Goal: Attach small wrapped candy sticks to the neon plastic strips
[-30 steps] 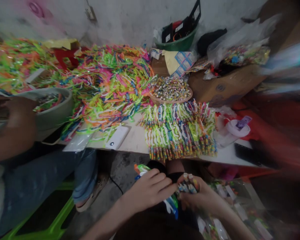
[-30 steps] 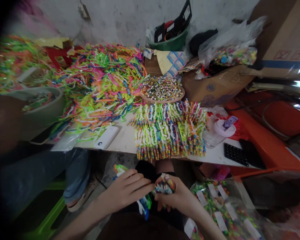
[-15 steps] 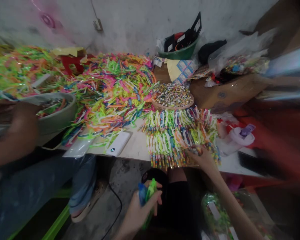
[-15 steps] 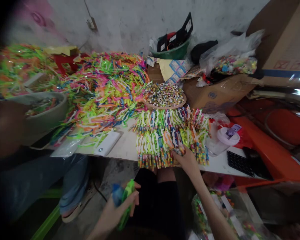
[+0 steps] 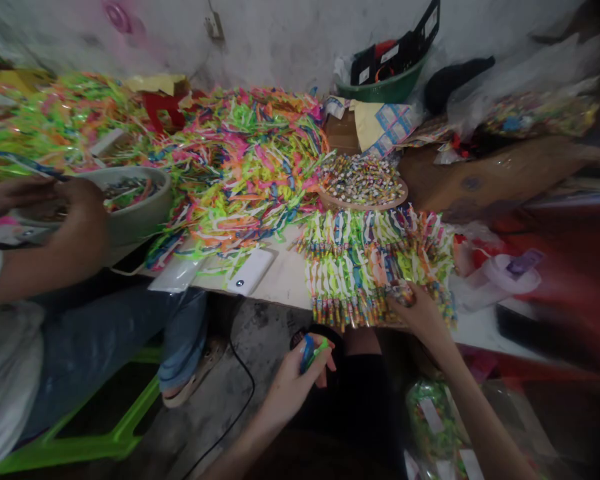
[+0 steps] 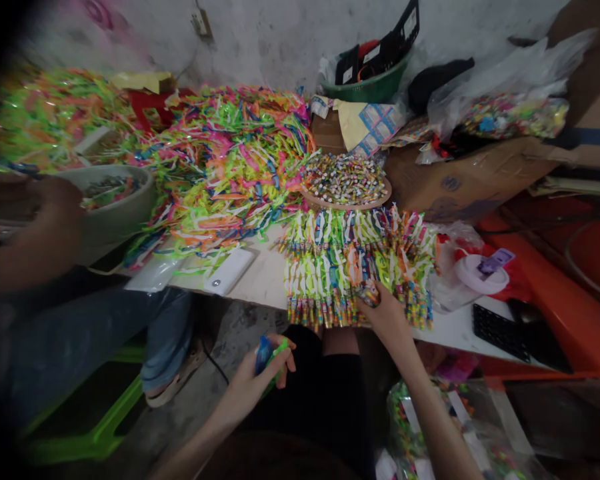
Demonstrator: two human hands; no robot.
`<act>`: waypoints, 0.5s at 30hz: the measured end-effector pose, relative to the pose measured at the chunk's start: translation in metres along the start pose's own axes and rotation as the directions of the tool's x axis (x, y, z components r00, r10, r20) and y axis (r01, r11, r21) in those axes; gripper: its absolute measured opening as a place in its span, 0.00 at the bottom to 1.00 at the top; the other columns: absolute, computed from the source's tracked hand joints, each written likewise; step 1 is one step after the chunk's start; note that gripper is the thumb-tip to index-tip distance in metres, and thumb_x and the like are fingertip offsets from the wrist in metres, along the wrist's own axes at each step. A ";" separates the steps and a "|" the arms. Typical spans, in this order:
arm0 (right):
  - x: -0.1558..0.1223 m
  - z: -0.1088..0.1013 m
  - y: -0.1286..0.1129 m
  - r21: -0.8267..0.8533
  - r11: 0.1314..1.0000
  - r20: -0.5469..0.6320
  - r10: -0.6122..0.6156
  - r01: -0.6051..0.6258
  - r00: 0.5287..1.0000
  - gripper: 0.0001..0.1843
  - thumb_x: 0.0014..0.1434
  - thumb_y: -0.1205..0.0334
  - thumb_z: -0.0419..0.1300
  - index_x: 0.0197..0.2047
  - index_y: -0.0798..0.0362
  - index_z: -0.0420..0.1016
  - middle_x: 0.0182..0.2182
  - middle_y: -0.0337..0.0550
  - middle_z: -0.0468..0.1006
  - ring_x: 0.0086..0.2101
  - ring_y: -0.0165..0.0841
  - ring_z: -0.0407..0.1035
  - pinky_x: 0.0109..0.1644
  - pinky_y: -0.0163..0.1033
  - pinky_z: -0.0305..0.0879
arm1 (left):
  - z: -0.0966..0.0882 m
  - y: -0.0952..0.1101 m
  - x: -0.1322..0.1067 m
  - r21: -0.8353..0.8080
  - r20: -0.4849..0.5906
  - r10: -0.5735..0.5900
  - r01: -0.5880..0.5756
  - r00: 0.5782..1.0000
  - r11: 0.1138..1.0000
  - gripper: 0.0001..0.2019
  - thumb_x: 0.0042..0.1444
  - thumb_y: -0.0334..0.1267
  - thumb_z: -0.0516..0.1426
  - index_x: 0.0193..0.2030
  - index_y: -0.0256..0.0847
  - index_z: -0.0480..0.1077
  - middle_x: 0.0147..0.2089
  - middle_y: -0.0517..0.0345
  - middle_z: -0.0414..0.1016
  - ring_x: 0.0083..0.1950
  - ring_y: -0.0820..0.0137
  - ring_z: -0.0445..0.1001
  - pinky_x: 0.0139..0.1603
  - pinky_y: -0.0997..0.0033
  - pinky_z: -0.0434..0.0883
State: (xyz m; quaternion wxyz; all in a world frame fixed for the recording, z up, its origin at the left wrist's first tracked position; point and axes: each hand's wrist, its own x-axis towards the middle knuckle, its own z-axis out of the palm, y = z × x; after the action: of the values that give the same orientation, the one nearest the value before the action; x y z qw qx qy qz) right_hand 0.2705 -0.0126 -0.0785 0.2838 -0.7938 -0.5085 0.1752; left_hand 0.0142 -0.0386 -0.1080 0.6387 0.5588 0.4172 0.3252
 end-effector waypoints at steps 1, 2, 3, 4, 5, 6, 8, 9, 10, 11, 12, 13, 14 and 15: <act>-0.007 0.000 -0.005 0.081 0.996 0.044 -0.028 0.024 0.999 0.26 0.48 0.53 0.60 0.49 0.55 0.70 0.40 0.49 0.79 0.40 0.42 0.73 0.44 0.42 0.66 | -0.001 0.002 0.000 0.080 0.014 0.035 -0.036 0.999 0.996 0.15 0.61 0.49 0.51 0.41 0.38 0.67 0.29 0.62 0.71 0.23 0.78 0.67 0.28 0.78 0.66; -0.016 0.000 -0.010 0.168 0.985 0.093 -0.052 0.036 0.994 0.27 0.47 0.53 0.62 0.50 0.55 0.69 0.41 0.48 0.79 0.40 0.41 0.73 0.45 0.42 0.66 | -0.002 0.004 0.000 0.176 0.033 0.079 -0.083 0.996 0.981 0.14 0.62 0.48 0.51 0.41 0.39 0.68 0.29 0.62 0.72 0.25 0.77 0.69 0.29 0.77 0.67; -0.025 0.001 -0.016 0.255 0.967 0.154 -0.068 0.027 0.986 0.28 0.46 0.53 0.63 0.50 0.54 0.69 0.41 0.47 0.79 0.40 0.40 0.73 0.45 0.41 0.67 | -0.003 0.007 0.000 0.280 0.053 0.140 -0.149 0.989 0.948 0.13 0.62 0.47 0.51 0.41 0.40 0.69 0.31 0.61 0.74 0.27 0.76 0.71 0.31 0.77 0.68; -0.034 0.003 -0.021 0.330 0.944 0.225 -0.075 -0.004 0.971 0.27 0.46 0.52 0.63 0.48 0.54 0.69 0.41 0.46 0.79 0.39 0.39 0.73 0.44 0.40 0.68 | -0.005 0.009 0.001 0.386 0.079 0.218 -0.231 0.973 0.893 0.11 0.62 0.45 0.51 0.41 0.41 0.69 0.33 0.60 0.75 0.30 0.75 0.73 0.34 0.76 0.69; -0.043 0.004 -0.026 0.385 0.921 0.302 -0.075 -0.049 0.950 0.25 0.46 0.52 0.64 0.46 0.55 0.70 0.38 0.45 0.79 0.37 0.37 0.73 0.41 0.39 0.68 | -0.007 0.011 0.002 0.488 0.116 0.306 -0.322 0.945 0.811 0.10 0.62 0.43 0.52 0.42 0.41 0.69 0.36 0.59 0.76 0.33 0.73 0.74 0.37 0.75 0.69; -0.051 0.005 -0.030 0.421 0.902 0.374 -0.073 -0.099 0.924 0.23 0.46 0.52 0.64 0.43 0.55 0.71 0.35 0.43 0.79 0.33 0.34 0.72 0.37 0.37 0.68 | -0.010 0.012 0.003 0.580 0.166 0.393 -0.412 0.904 0.703 0.09 0.62 0.41 0.52 0.44 0.41 0.69 0.38 0.58 0.77 0.37 0.71 0.75 0.38 0.74 0.70; -0.065 0.006 -0.037 0.453 0.876 0.471 -0.079 -0.164 0.879 0.19 0.47 0.51 0.64 0.37 0.56 0.72 0.27 0.39 0.77 0.25 0.30 0.68 0.30 0.34 0.65 | -0.015 0.014 0.004 0.712 0.282 0.517 -0.538 0.808 0.451 0.09 0.62 0.37 0.51 0.47 0.41 0.68 0.41 0.55 0.76 0.39 0.68 0.75 0.38 0.71 0.70; -0.070 0.006 -0.039 0.463 0.870 0.485 -0.090 -0.168 0.870 0.18 0.47 0.51 0.65 0.35 0.56 0.73 0.25 0.38 0.76 0.24 0.28 0.67 0.28 0.32 0.64 | -0.018 0.015 0.005 0.752 0.340 0.543 -0.569 0.768 0.333 0.10 0.61 0.34 0.51 0.49 0.40 0.67 0.41 0.54 0.76 0.39 0.67 0.75 0.37 0.70 0.70; -0.074 0.005 -0.041 0.472 0.868 0.480 -0.106 -0.154 0.871 0.17 0.47 0.51 0.65 0.34 0.56 0.73 0.25 0.37 0.75 0.24 0.27 0.66 0.28 0.32 0.64 | -0.021 0.015 0.005 0.774 0.390 0.554 -0.587 0.736 0.236 0.12 0.61 0.32 0.50 0.50 0.39 0.66 0.41 0.53 0.76 0.39 0.66 0.74 0.36 0.69 0.70; -0.077 0.005 -0.042 0.479 0.868 0.469 -0.129 -0.129 0.874 0.16 0.48 0.51 0.64 0.33 0.55 0.73 0.25 0.37 0.75 0.25 0.28 0.66 0.29 0.32 0.65 | -0.023 0.016 0.005 0.785 0.425 0.560 -0.597 0.712 0.164 0.13 0.60 0.31 0.49 0.51 0.38 0.66 0.41 0.52 0.75 0.39 0.65 0.74 0.36 0.68 0.70; -0.079 0.004 -0.043 0.481 0.872 0.454 -0.154 -0.096 0.878 0.15 0.48 0.52 0.64 0.32 0.55 0.73 0.26 0.38 0.76 0.27 0.29 0.68 0.32 0.32 0.66 | -0.025 0.016 0.005 0.786 0.451 0.564 -0.607 0.691 0.115 0.14 0.60 0.30 0.48 0.52 0.37 0.65 0.41 0.52 0.75 0.39 0.65 0.73 0.37 0.67 0.70; -0.080 0.003 -0.044 0.477 0.877 0.438 -0.181 -0.056 0.881 0.14 0.49 0.53 0.64 0.32 0.55 0.73 0.28 0.38 0.76 0.29 0.30 0.69 0.34 0.33 0.67 | -0.026 0.017 0.005 0.783 0.469 0.573 -0.616 0.672 0.082 0.15 0.60 0.30 0.47 0.53 0.37 0.65 0.41 0.52 0.75 0.40 0.66 0.73 0.37 0.67 0.70; -0.081 0.002 -0.045 0.470 0.883 0.417 -0.208 -0.014 0.885 0.13 0.49 0.54 0.64 0.33 0.55 0.73 0.29 0.39 0.77 0.31 0.31 0.70 0.37 0.34 0.67 | -0.027 0.018 0.005 0.780 0.478 0.587 -0.624 0.653 0.058 0.15 0.61 0.30 0.47 0.53 0.37 0.65 0.40 0.52 0.74 0.40 0.66 0.72 0.38 0.67 0.70; -0.083 0.002 -0.045 0.460 0.888 0.398 -0.230 0.024 0.888 0.13 0.49 0.55 0.63 0.34 0.55 0.74 0.30 0.39 0.77 0.32 0.32 0.70 0.38 0.34 0.67 | -0.027 0.020 0.004 0.777 0.481 0.606 -0.629 0.633 0.040 0.14 0.62 0.30 0.46 0.52 0.36 0.66 0.39 0.52 0.74 0.39 0.67 0.72 0.38 0.68 0.70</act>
State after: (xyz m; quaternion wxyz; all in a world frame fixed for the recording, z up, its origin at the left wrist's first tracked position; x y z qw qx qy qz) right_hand 0.2024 -0.0723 -0.0524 0.3448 -0.6115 -0.5584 0.4420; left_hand -0.0069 -0.0198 -0.0901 0.0214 0.9327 0.2322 0.2750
